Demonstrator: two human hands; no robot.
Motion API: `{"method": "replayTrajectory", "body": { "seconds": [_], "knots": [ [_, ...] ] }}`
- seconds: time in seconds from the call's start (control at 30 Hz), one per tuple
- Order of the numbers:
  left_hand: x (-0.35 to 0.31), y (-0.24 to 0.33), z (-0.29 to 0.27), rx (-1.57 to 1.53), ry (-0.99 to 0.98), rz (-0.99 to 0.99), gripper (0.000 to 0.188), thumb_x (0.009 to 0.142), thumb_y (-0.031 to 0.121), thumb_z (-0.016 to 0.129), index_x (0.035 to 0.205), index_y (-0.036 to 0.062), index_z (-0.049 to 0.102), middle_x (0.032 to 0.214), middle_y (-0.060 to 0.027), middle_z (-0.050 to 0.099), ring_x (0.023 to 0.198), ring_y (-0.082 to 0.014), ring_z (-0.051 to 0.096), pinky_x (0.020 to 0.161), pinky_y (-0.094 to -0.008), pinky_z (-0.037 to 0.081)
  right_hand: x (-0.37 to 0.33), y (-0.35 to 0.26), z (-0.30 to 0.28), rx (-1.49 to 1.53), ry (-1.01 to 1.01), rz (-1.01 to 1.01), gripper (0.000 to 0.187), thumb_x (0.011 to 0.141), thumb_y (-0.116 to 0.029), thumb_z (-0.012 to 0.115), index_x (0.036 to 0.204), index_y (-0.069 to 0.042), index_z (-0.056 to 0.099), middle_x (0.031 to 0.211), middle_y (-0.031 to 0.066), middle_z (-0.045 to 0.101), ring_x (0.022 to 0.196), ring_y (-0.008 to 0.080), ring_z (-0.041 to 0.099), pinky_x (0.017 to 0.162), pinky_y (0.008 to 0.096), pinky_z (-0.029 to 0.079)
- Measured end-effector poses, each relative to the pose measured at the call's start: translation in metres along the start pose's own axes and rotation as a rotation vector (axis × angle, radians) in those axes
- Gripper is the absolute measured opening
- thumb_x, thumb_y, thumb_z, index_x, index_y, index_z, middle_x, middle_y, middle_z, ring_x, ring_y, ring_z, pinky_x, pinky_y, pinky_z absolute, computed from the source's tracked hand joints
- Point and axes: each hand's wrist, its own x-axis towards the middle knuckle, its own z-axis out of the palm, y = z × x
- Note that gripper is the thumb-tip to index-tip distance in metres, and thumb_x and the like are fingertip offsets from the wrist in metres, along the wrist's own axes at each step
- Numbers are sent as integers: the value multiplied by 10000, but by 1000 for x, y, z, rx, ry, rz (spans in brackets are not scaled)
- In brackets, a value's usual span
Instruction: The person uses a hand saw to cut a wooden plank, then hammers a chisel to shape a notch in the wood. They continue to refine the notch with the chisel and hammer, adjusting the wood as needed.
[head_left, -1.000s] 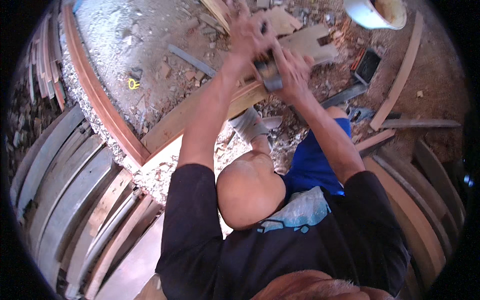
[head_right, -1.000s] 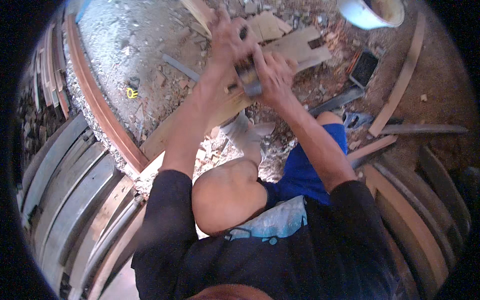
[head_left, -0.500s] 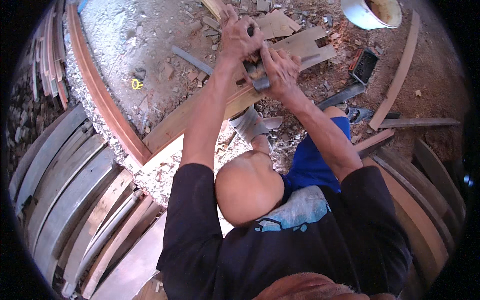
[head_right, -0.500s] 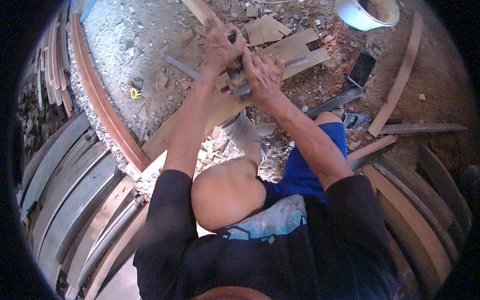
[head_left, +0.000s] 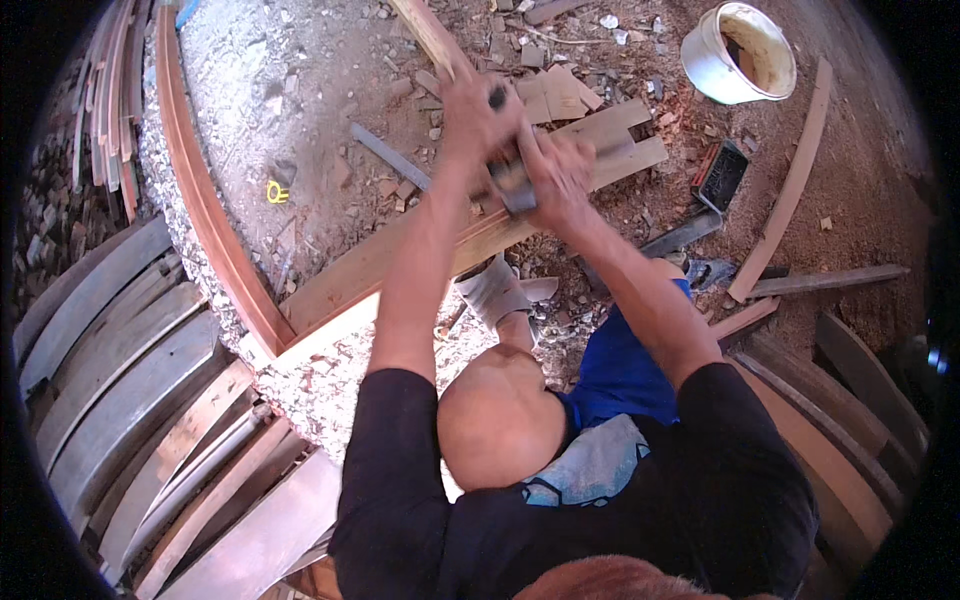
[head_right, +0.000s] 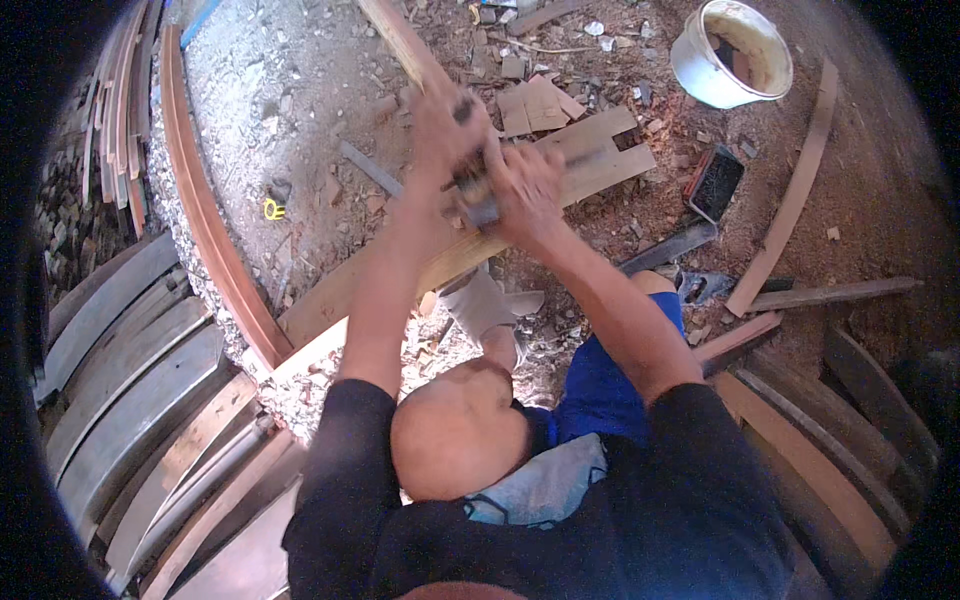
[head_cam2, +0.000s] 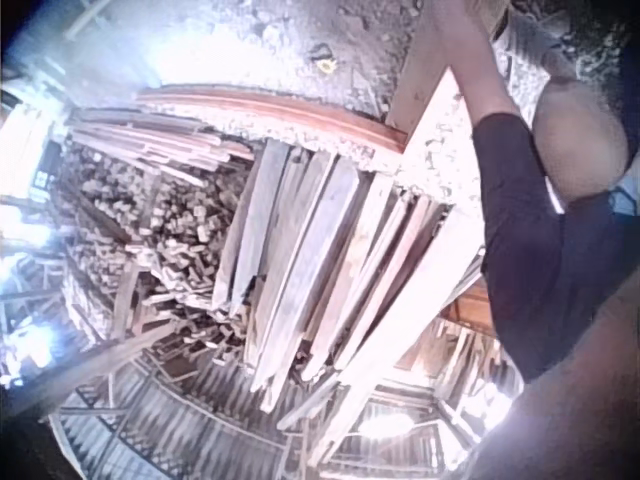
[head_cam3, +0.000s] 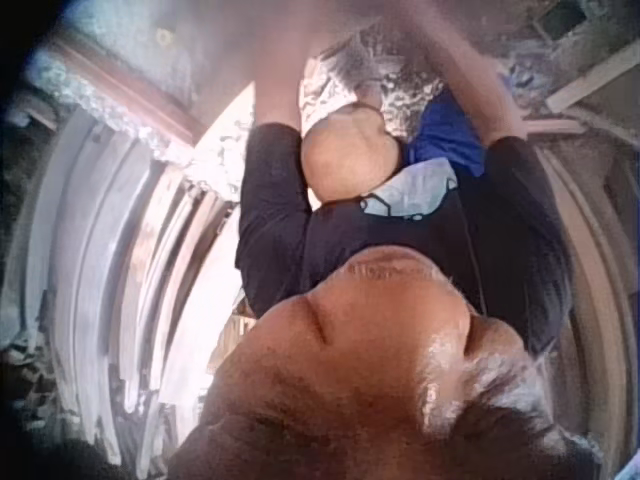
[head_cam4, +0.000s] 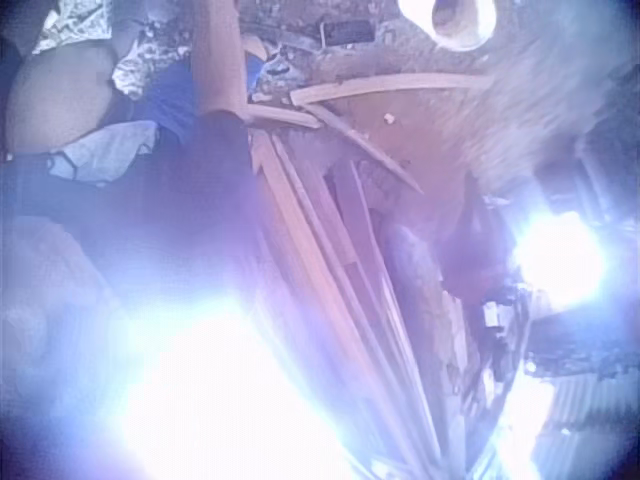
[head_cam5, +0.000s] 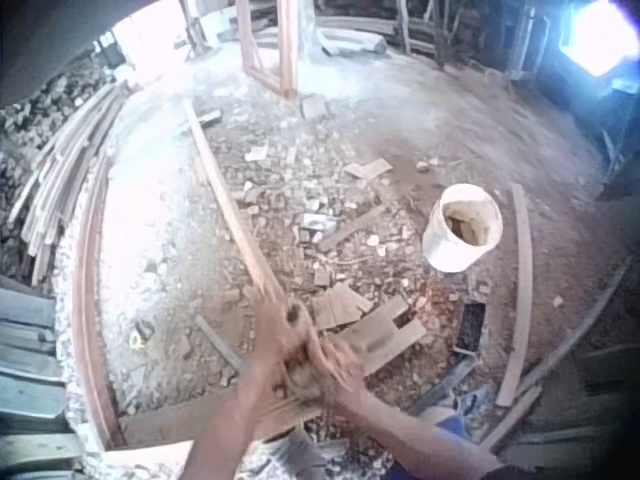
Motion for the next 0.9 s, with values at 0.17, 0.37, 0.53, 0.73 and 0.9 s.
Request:
{"method": "replayTrajectory", "body": {
  "seconds": [0.17,0.37,0.53,0.73,0.9],
  "knots": [
    [88,-28,-28,-446,-138,-286,361,832,393,782,1028,90,762,1201,-305,678,1261,-440,569,1075,-563,442,99,2,-18,-56,34,-157,1025,670,-413,871,1538,-84,436,1086,110,699,1010,323,673,882,543,440],
    [-85,41,6,-170,28,41,278,803,292,755,992,88,755,1498,-406,415,1319,-577,461,1141,-693,330,-95,-2,-7,-6,41,6,1015,682,-351,840,1542,1,430,1107,83,684,1040,314,641,786,506,363],
    [-43,-1,22,-157,-18,113,260,799,312,760,969,116,751,1352,-368,547,1273,-521,506,1098,-593,403,-59,13,26,0,74,5,1087,653,-414,865,1541,13,404,1106,76,689,1040,315,643,817,512,369],
    [13,8,-1,-315,-159,-137,250,816,315,745,965,115,753,1308,-345,585,1253,-494,520,1070,-569,422,0,13,-18,-45,76,-89,1039,654,-419,873,1538,-88,439,1109,107,696,1031,339,651,892,520,396],
    [-88,60,12,-53,19,28,292,788,297,733,985,82,743,1573,-428,283,1366,-588,435,1151,-572,391,-108,12,-12,-32,-25,16,1087,641,-398,864,1578,-85,411,1113,121,698,1026,363,650,891,520,396]
  ]
}}
